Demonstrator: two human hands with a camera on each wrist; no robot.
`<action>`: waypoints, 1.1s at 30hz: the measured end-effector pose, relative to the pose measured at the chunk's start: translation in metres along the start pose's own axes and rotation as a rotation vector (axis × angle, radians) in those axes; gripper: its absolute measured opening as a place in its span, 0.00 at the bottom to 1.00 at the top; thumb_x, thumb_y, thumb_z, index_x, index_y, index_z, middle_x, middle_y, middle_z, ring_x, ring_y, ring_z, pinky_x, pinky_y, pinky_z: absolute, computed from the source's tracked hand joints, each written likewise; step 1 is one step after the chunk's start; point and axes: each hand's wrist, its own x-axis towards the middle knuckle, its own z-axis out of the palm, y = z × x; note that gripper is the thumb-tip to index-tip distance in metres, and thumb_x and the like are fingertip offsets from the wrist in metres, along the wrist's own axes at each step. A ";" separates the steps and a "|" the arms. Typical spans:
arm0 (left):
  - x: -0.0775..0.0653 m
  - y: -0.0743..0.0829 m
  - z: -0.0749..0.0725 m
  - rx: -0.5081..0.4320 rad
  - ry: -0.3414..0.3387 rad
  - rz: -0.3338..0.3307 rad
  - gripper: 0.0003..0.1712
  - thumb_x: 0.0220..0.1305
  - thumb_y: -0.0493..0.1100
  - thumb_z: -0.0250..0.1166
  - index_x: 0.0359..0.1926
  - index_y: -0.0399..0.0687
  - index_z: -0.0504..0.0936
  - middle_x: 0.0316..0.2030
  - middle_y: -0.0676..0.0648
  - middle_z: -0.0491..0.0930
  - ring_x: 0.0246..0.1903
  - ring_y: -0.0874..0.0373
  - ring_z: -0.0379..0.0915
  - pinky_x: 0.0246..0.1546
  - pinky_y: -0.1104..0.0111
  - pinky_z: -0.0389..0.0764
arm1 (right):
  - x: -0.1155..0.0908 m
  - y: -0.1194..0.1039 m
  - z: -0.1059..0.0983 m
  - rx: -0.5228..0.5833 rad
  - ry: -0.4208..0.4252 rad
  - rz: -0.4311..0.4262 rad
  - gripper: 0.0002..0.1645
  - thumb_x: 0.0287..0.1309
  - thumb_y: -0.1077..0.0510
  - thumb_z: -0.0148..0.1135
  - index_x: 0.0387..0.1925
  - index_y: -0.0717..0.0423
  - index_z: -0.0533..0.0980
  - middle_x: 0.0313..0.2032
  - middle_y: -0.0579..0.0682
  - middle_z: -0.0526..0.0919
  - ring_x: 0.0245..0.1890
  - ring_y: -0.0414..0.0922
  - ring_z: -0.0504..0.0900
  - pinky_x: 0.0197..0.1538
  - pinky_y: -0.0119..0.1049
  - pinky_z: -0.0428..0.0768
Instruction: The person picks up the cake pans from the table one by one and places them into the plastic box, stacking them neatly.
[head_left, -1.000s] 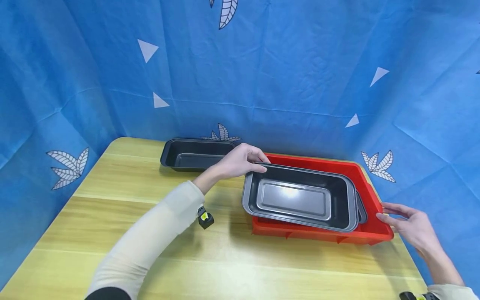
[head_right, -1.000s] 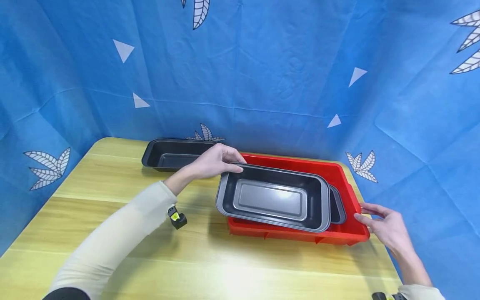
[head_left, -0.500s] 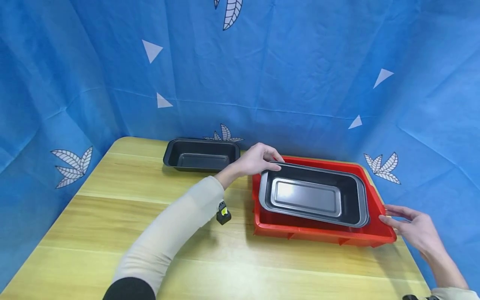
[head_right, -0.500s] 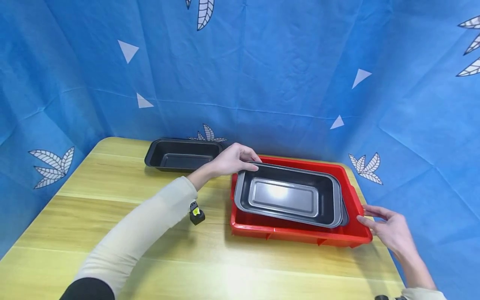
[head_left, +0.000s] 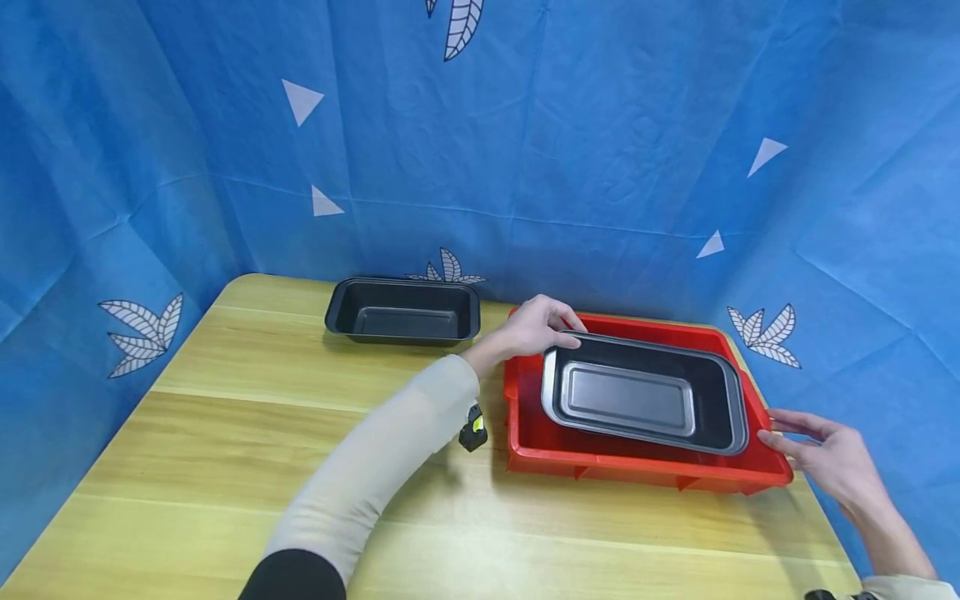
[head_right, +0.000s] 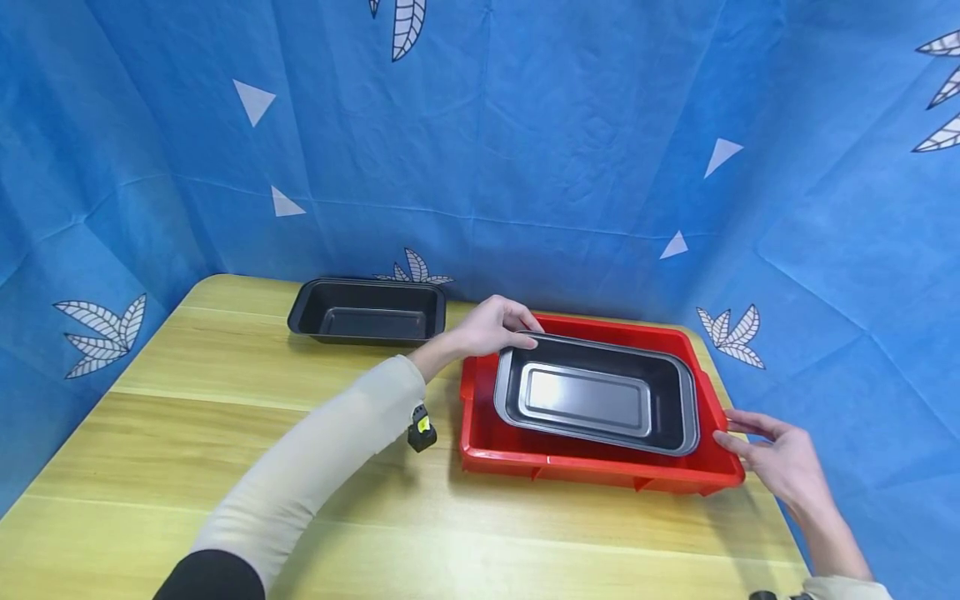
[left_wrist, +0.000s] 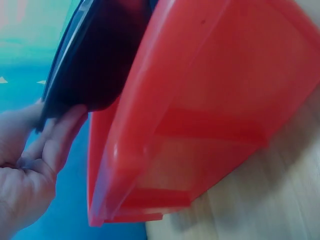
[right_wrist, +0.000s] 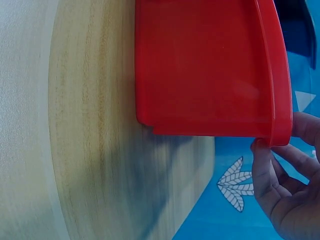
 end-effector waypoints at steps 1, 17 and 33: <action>0.001 0.000 0.002 -0.003 0.000 -0.002 0.11 0.66 0.38 0.75 0.49 0.46 0.91 0.43 0.44 0.92 0.38 0.61 0.84 0.36 0.77 0.77 | 0.000 0.000 0.000 0.000 0.002 -0.003 0.45 0.70 0.44 0.68 0.72 0.74 0.67 0.35 0.10 0.74 0.32 0.25 0.84 0.36 0.24 0.83; 0.011 -0.003 0.020 -0.004 -0.015 -0.017 0.11 0.68 0.37 0.73 0.50 0.44 0.91 0.44 0.44 0.90 0.37 0.60 0.83 0.31 0.75 0.82 | 0.000 0.000 -0.002 -0.009 -0.011 0.016 0.46 0.71 0.42 0.67 0.72 0.73 0.67 0.36 0.12 0.75 0.33 0.25 0.84 0.36 0.24 0.83; 0.021 -0.002 0.032 -0.051 -0.040 -0.109 0.10 0.67 0.35 0.72 0.49 0.41 0.90 0.40 0.41 0.90 0.31 0.59 0.84 0.29 0.69 0.90 | -0.002 0.001 -0.001 0.010 -0.017 0.019 0.47 0.71 0.42 0.67 0.73 0.73 0.65 0.35 0.11 0.73 0.33 0.27 0.85 0.37 0.25 0.84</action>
